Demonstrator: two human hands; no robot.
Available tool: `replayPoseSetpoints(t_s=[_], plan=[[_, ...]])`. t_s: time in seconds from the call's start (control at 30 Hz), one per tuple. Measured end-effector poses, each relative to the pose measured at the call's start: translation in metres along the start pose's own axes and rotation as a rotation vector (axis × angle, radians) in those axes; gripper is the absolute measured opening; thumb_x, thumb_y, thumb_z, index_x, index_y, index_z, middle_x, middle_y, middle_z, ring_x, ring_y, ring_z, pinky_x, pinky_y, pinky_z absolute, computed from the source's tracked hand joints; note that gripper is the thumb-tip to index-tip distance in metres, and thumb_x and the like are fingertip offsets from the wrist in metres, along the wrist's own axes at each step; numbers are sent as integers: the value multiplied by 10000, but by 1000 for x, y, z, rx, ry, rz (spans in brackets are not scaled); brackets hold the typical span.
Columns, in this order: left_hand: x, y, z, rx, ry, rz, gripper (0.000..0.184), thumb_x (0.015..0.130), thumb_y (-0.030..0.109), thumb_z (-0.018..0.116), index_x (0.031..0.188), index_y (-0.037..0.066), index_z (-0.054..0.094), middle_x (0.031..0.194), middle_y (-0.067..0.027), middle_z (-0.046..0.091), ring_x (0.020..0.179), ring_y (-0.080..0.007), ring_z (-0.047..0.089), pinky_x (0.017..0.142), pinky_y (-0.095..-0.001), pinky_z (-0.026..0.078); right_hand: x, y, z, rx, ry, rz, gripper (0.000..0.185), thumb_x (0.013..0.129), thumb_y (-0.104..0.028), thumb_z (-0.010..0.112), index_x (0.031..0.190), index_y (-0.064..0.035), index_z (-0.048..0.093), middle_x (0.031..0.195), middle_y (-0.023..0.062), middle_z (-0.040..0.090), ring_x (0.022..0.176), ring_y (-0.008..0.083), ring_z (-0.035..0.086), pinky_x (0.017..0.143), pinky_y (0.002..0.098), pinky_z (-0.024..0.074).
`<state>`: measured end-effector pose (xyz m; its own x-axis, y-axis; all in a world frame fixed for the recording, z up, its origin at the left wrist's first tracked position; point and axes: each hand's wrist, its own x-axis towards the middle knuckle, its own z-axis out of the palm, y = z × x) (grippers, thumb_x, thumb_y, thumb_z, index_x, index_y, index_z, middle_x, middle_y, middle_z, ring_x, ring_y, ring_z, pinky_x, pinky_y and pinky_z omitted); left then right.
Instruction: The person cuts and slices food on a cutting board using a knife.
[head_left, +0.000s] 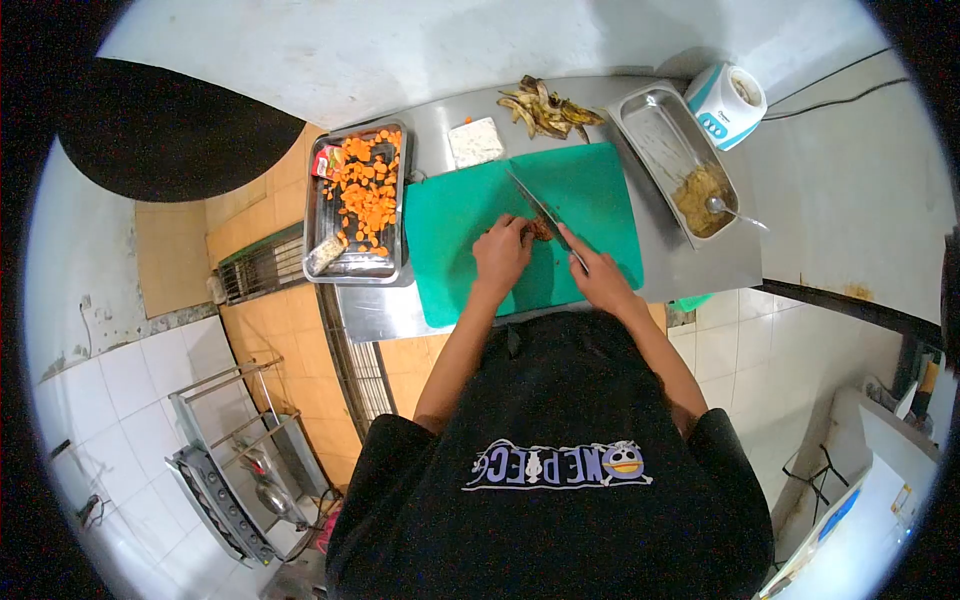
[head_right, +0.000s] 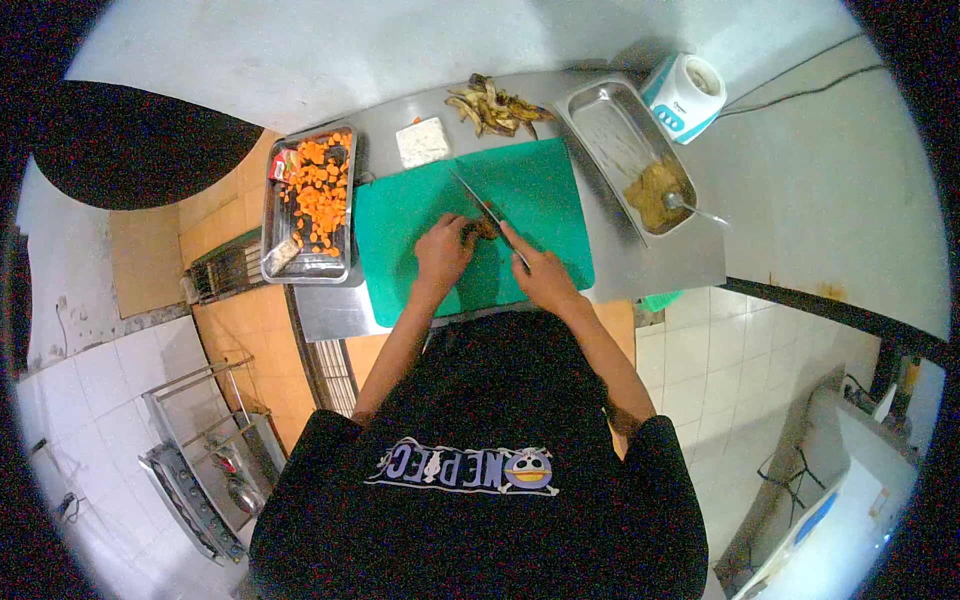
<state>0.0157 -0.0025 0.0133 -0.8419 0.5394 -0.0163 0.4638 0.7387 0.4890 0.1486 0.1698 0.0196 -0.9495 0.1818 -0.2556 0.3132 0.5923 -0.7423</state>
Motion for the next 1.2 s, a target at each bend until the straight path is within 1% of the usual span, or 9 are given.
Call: replayPoseSetpoints(t_s=[0.17,0.27,0.47,0.67,0.8,0.87,1.0,1.07,1.2], plan=[[3,-8,12,39,66,29,164,876,208,716,1028,172,765,1009,-64,730,805,-348,738,669,-487,597,1,-13,-13,5,-91,60,663,1039,-230,530,1636,-402,298,885,308,685,788,513,663,822,605,537],[0,-2,5,-8,91,2,152,866,196,718,1006,169,771,985,-67,734,815,-336,738,668,-484,591,1,-7,-9,29,-76,13,665,1040,-222,525,1637,-403,297,865,301,682,787,509,661,819,601,532],[-7,-6,10,19,133,-39,117,857,198,727,956,157,774,970,-71,731,827,-339,731,674,-475,585,-2,-2,-5,4,-58,-59,678,1037,-210,521,1640,-409,285,822,288,676,772,501,661,812,601,530],[-8,3,0,-17,109,-60,131,859,210,739,975,156,768,959,-75,724,818,-337,725,680,-473,583,-4,-10,-10,-40,-126,10,683,1034,-203,516,1643,-402,280,799,284,671,743,495,657,796,609,527],[-6,-2,6,-3,133,-23,151,870,201,732,1012,164,767,981,-73,725,820,-336,725,687,-480,583,-4,-12,-12,-33,-106,7,684,1035,-203,517,1646,-393,275,784,288,667,729,496,654,787,612,526],[-4,-6,12,-20,107,-8,160,889,197,721,1042,177,764,1003,-67,725,834,-337,726,704,-482,586,-5,-8,-10,-14,-62,3,680,1035,-205,521,1645,-383,282,772,291,663,727,499,652,783,608,527],[-2,-6,13,39,47,-22,156,904,198,713,1051,183,765,1010,-65,727,858,-337,728,721,-483,588,-3,0,-11,7,-53,62,667,1039,-215,521,1643,-380,292,783,306,664,737,500,659,781,605,527],[-2,-5,12,-4,41,-15,158,906,212,719,1055,183,763,1009,-65,728,873,-339,728,728,-485,590,-2,11,-8,30,73,-13,654,1043,-221,522,1640,-375,304,837,320,675,768,499,674,792,600,532],[-3,-6,12,-11,11,-27,158,903,219,725,1053,183,761,1024,-64,731,874,-340,728,731,-488,590,-5,16,-16,2,59,4,654,1043,-221,528,1639,-374,306,903,328,684,806,500,683,804,592,536]])
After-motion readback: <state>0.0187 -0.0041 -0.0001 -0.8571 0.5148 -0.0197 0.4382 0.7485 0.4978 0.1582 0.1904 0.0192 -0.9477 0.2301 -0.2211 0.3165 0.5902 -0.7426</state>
